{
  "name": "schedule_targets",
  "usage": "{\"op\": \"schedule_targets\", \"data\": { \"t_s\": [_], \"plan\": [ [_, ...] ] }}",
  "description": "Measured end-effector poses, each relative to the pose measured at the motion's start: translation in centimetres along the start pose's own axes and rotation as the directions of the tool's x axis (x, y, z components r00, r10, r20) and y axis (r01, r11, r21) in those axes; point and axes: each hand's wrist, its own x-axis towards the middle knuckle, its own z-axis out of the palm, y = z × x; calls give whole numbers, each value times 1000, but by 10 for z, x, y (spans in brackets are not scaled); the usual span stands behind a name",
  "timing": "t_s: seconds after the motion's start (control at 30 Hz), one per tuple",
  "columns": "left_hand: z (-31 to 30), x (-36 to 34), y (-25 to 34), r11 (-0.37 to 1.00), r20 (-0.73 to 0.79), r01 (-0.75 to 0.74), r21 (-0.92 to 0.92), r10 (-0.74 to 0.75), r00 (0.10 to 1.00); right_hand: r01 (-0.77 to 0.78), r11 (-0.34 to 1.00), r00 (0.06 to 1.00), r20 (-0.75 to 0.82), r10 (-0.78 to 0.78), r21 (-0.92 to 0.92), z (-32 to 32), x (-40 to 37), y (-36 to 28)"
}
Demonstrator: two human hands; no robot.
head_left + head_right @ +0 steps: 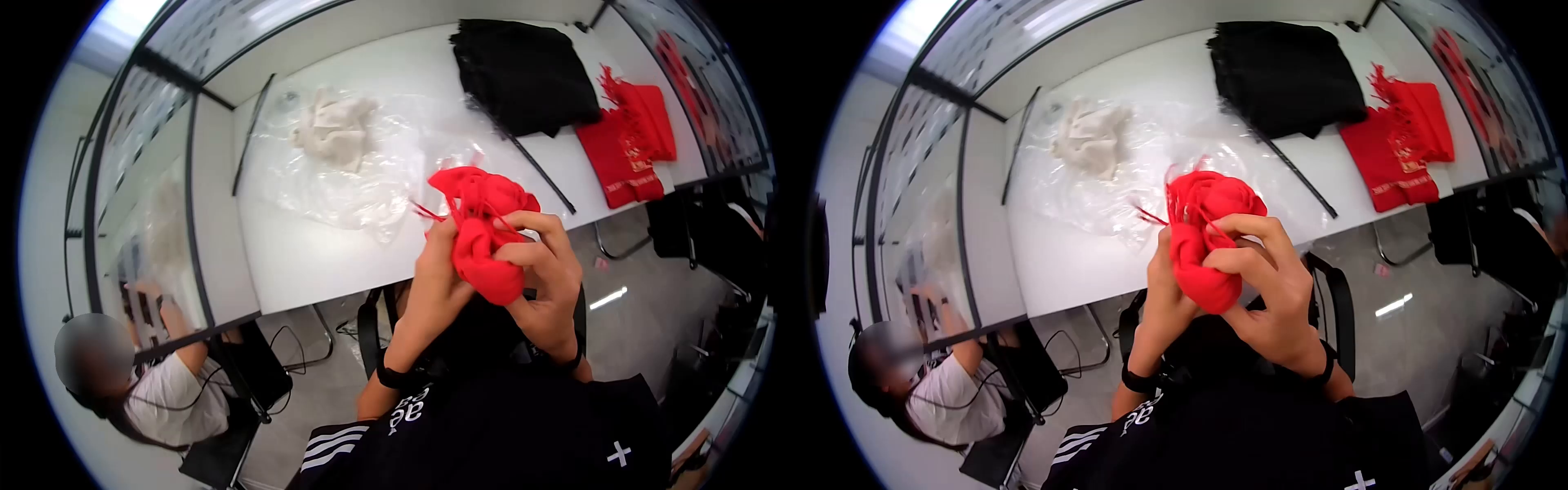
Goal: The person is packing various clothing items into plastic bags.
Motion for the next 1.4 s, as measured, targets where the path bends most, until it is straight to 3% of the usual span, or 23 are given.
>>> {"op": "schedule_targets", "data": {
  "t_s": [0.07, 0.1, 0.17, 0.23, 0.3, 0.33, 0.37, 0.43, 0.5, 0.53, 0.6, 0.67, 0.73, 0.83, 0.87, 0.93, 0.97, 1.03, 1.1, 1.17, 1.23, 1.33, 1.4],
  "plan": [
    [-14, -5, -7, 996, -207, 72, 44, -62, 976, -104, 984, 993, 74, 94, 144, 5, 4, 4],
    [-36, -21, -2, 972, -140, 228, -64, -235, 962, -182, 961, 982, 92, 166, 207, 8, 2, -11],
    [-66, -29, -13, 961, -419, 143, -237, -234, 877, -195, 970, 978, 103, 181, 142, 7, -3, -2],
    [-110, -19, 9, 995, -592, -87, -53, 39, 805, -268, 955, 962, 78, 260, 123, 5, -10, 8],
    [-193, 1, 21, 943, -748, -316, 103, 283, 601, -368, 916, 930, 85, 358, 159, -1, -17, 16],
    [-210, 31, 75, 906, -883, -416, 83, 260, 390, -362, 918, 932, 86, 353, 160, -5, -19, 21],
    [-257, 42, 92, 836, -875, -540, 96, 330, 356, -393, 903, 919, 113, 378, 172, -9, -23, 25],
    [-277, 54, 128, 771, -743, -576, -270, 214, 634, -415, 890, 909, 130, 397, 186, -14, -32, 32],
    [-293, 76, 87, 890, -646, -420, -177, 217, 732, -468, 872, 883, 114, 455, 142, -20, -41, 39],
    [-245, 80, 82, 947, -690, -313, -75, 178, 702, -480, 862, 877, 75, 474, 162, -21, -47, 42],
    [-202, 82, 25, 977, -512, -206, -62, 146, 846, -536, 828, 843, 59, 535, 166, -26, -58, 44],
    [-148, 76, -22, 996, -301, -8, -87, -19, 954, -608, 779, 792, 48, 609, 156, -33, -67, 41],
    [-97, 77, -59, 963, -139, 161, -217, -193, 971, -611, 775, 789, 38, 614, 161, -40, -76, 50],
    [-36, 68, -84, 970, 32, 235, -65, -234, 972, -612, 780, 789, 42, 613, 127, -53, -79, 63],
    [-24, 65, -87, 967, 29, 243, -72, -241, 970, -613, 784, 789, 34, 613, 99, -56, -77, 65],
    [-9, 58, -79, 984, 11, 43, 175, -45, 999, -622, 782, 783, 48, 620, 41, -62, -69, 69],
    [-7, 52, -76, 983, 7, 57, 175, -59, 998, -628, 777, 778, 60, 625, 42, -60, -64, 69],
    [-2, 43, -65, 959, -56, -80, 272, 99, 994, -456, 877, 883, 46, 467, -149, -53, -50, 69],
    [-6, 26, -52, 976, -58, -22, 215, 36, 998, -461, 882, 875, 117, 470, -98, -38, -44, 80],
    [-5, 10, -49, 988, -127, 56, 145, -38, 991, -241, 886, 906, 234, 352, -397, -12, -49, 102],
    [-3, -5, -45, 980, -165, 99, 173, -71, 984, -153, 839, 870, 331, 365, -522, 18, -55, 124],
    [-3, -30, -45, 961, -141, 120, 248, -87, 986, -124, 792, 917, 237, 322, -598, 47, -49, 130],
    [-5, -43, -40, 953, -92, 256, 163, -244, 965, -142, 772, 937, 166, 306, -619, 57, -41, 132]
  ]
}}
